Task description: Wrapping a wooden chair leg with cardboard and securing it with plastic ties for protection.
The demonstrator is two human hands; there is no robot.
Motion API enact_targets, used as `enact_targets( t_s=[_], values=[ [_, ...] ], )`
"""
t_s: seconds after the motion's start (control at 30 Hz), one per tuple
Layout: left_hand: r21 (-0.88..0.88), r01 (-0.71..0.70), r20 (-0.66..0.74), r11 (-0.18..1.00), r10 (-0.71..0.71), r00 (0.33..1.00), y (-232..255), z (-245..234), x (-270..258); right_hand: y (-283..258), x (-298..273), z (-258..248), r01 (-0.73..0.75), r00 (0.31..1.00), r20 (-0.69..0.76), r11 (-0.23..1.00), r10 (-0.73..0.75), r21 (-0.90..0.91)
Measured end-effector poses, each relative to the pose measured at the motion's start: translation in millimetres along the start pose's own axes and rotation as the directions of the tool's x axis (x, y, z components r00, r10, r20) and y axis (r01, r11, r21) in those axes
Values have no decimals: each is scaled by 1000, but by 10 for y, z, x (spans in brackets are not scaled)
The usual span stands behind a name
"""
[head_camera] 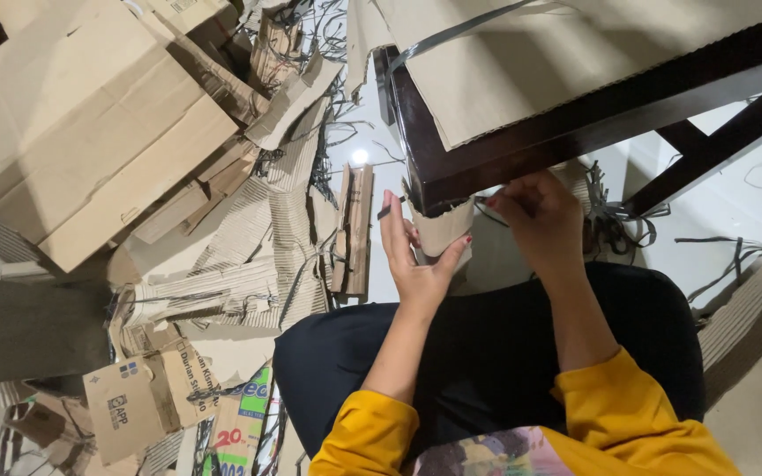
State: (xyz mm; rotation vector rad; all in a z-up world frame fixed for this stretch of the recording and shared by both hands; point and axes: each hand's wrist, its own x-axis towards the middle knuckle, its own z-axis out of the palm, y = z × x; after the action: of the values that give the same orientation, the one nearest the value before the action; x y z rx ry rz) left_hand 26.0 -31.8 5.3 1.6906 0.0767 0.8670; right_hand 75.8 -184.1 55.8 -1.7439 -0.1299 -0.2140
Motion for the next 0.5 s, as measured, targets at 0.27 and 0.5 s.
enact_targets(
  t_s=[0.27, 0.5],
  values=[
    [3, -111, -103, 994, 111, 988, -172, 95, -201, 66, -477, 187, 46, 999, -3, 994, -46, -102],
    [-238, -128, -13, 963, 128, 992, 138, -182, -173, 23, -532, 593, 236, 957, -124, 953, -262, -193]
  ],
)
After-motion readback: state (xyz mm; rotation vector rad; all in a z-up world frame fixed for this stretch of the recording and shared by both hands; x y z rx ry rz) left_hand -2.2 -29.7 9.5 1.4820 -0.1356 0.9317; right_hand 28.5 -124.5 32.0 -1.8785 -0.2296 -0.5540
